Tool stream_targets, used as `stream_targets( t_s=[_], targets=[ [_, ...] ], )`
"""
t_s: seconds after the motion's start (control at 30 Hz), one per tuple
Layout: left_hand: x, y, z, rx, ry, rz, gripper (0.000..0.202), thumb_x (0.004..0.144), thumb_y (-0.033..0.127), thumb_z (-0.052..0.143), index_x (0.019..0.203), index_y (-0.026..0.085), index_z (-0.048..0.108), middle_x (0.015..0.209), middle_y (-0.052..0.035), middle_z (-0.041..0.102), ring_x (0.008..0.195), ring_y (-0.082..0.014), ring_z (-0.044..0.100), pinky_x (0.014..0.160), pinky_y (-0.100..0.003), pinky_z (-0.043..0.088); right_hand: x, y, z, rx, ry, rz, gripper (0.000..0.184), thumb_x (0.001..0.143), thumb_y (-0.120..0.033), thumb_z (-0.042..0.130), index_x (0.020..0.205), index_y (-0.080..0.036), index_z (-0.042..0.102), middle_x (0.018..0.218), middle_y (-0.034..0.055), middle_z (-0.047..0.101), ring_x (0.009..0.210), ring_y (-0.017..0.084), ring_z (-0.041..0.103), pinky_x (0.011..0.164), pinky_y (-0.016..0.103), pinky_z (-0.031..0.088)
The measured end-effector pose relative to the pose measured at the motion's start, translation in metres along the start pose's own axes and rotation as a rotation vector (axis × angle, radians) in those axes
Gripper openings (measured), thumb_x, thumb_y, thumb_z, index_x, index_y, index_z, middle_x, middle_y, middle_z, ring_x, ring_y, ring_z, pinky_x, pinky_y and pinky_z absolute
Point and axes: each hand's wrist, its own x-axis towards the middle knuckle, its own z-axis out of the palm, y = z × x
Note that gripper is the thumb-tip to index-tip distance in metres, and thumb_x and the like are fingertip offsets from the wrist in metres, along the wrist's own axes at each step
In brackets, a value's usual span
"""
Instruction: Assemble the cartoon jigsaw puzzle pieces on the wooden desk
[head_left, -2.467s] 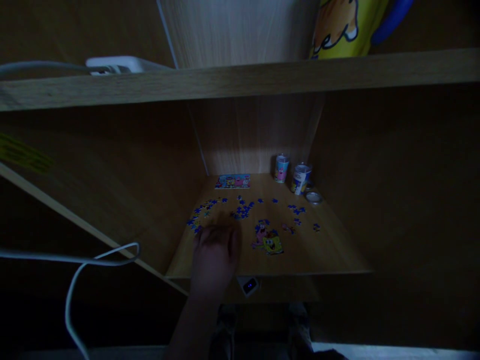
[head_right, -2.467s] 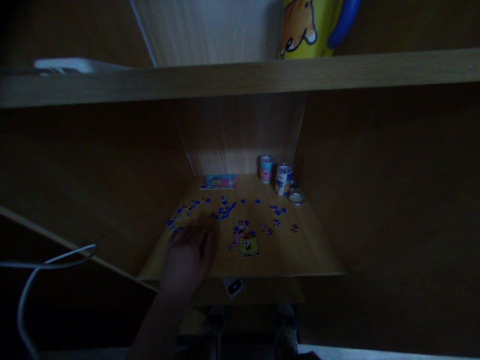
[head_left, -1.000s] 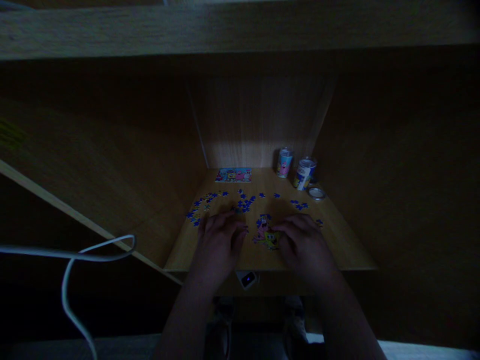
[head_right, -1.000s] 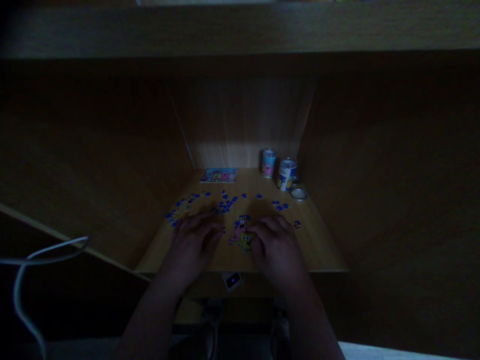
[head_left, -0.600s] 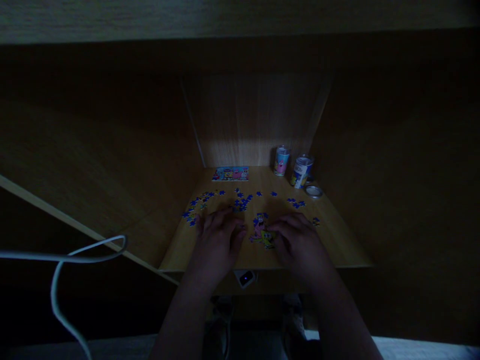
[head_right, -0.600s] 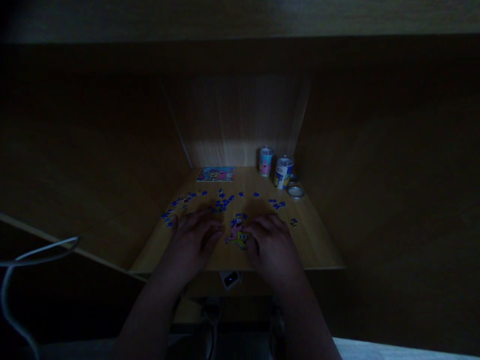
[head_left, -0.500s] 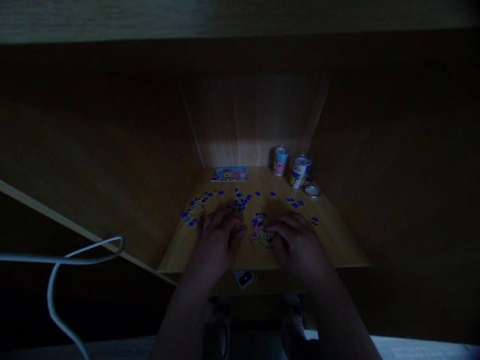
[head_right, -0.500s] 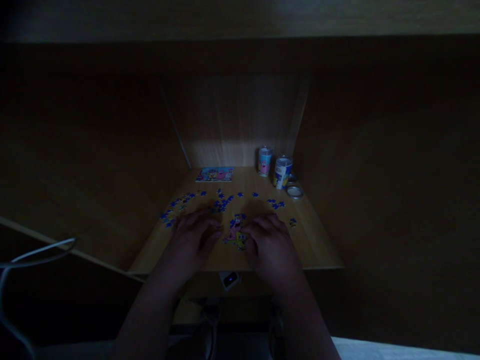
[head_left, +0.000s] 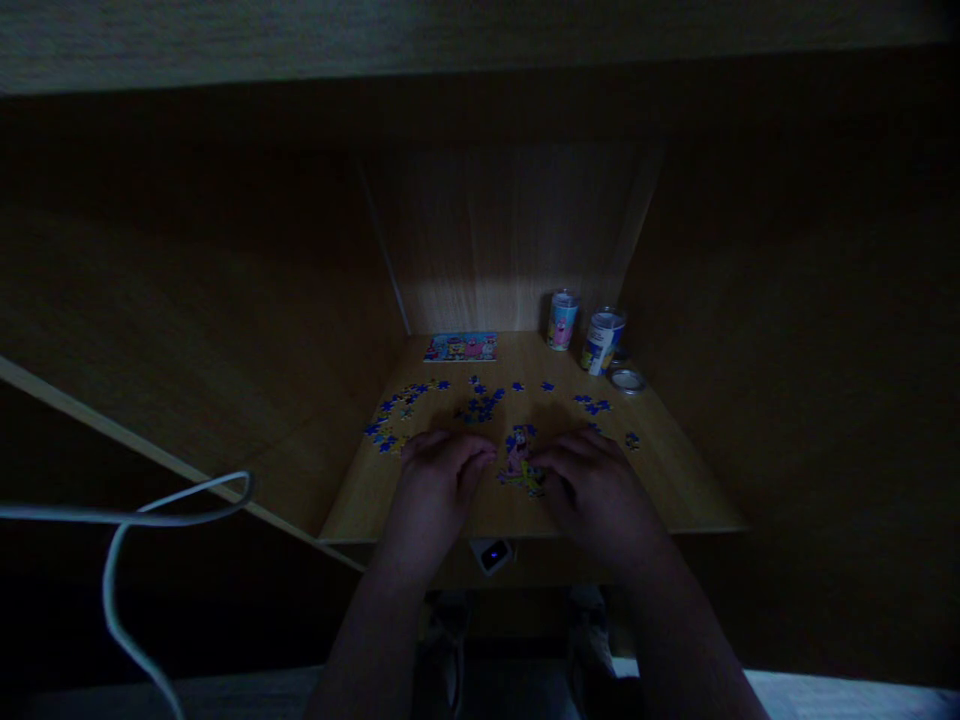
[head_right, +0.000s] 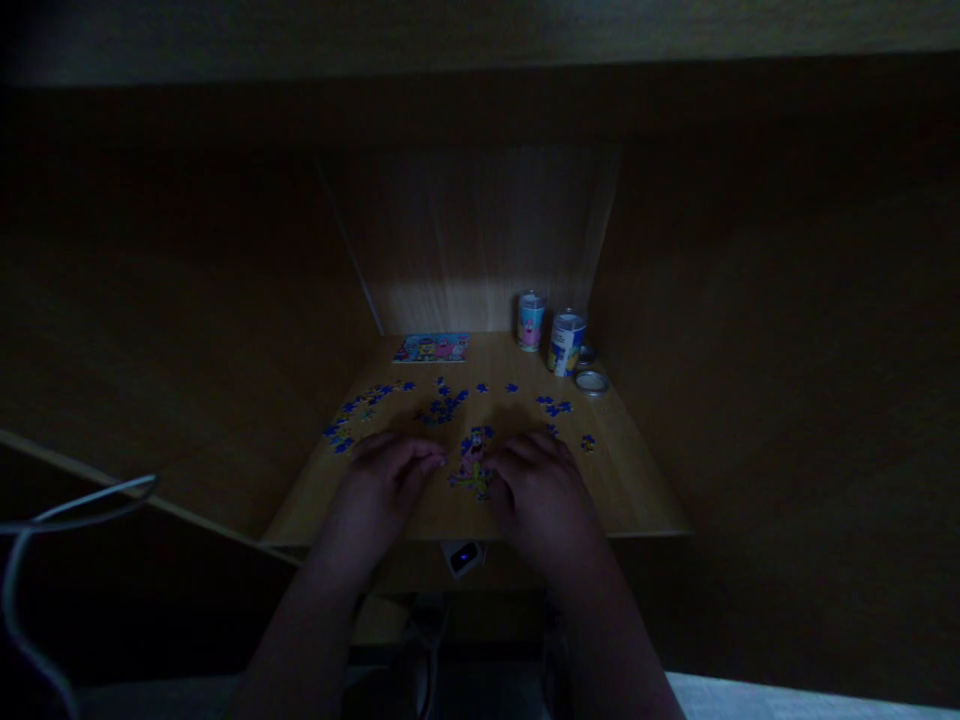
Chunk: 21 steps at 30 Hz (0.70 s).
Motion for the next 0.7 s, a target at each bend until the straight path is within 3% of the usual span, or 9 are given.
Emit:
stream_targets(
  t_s=[0.17, 0.7],
  targets=[
    [0.0036, 0.0011, 0.0013, -0.108, -0.036, 0.004, 0.016, 0.101, 0.012, 0.080, 0.101, 0.027, 0.082, 0.098, 0.0010, 0.086, 0.093, -0.0222, 0.079, 0.088, -0.036, 0.058, 0.0002, 0.0001, 0.0001, -0.010, -0.010, 0.001, 0.031, 0.098, -0.007, 0.064, 0.113, -0.028, 0.083, 0.115, 0.0044, 0.083, 0.110, 0.028, 0.071, 0.107, 0.049, 0.055],
    [0.0043, 0.0073, 0.0029, -0.066, -0.097, 0.036, 0.018, 0.099, 0.012, 0.086, 0.105, 0.029, 0.085, 0.099, 0.0007, 0.085, 0.095, -0.0227, 0.078, 0.087, -0.038, 0.055, -0.0003, 0.0019, -0.0006, -0.016, -0.033, 0.005, 0.030, 0.100, -0.009, 0.065, 0.115, -0.028, 0.082, 0.114, 0.0054, 0.082, 0.110, 0.029, 0.070, 0.105, 0.049, 0.055]
  ],
)
